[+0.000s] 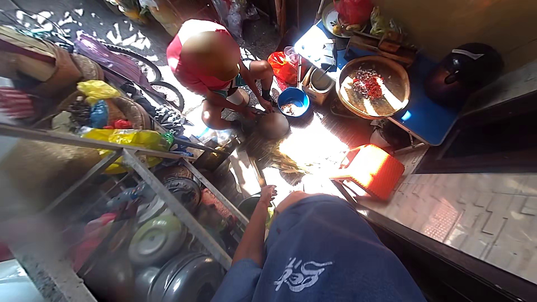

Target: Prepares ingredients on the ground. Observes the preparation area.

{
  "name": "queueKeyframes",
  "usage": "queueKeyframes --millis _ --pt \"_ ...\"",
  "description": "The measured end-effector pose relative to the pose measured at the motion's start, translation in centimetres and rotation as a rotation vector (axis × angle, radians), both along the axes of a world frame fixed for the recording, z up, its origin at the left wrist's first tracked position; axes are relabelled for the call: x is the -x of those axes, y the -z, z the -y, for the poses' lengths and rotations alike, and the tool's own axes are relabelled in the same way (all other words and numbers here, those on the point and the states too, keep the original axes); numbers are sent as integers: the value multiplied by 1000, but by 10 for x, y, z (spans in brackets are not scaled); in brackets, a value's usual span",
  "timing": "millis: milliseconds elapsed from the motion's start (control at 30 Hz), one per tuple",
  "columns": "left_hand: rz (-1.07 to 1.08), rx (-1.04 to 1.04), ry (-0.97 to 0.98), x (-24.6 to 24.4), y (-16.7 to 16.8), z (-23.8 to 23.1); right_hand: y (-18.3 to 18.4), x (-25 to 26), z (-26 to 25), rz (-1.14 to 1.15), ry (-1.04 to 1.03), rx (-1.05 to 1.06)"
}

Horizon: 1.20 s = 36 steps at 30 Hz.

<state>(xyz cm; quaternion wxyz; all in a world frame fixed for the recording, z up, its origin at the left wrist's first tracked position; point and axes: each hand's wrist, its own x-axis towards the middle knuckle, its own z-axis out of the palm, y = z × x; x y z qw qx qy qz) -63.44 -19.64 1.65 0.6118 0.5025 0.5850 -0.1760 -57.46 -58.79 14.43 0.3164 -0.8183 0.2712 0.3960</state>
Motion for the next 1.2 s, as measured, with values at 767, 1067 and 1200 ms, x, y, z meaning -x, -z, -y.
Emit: queueKeyframes --millis 767,1067,1200 --pt "8 14 13 8 -1 19 4 -14 1 13 -24 19" --pt "-9 5 11 -1 0 23 36 -16 20 -61 -2 20" --pt "-10 0 22 -2 -2 24 83 -9 42 -40 -44 13"
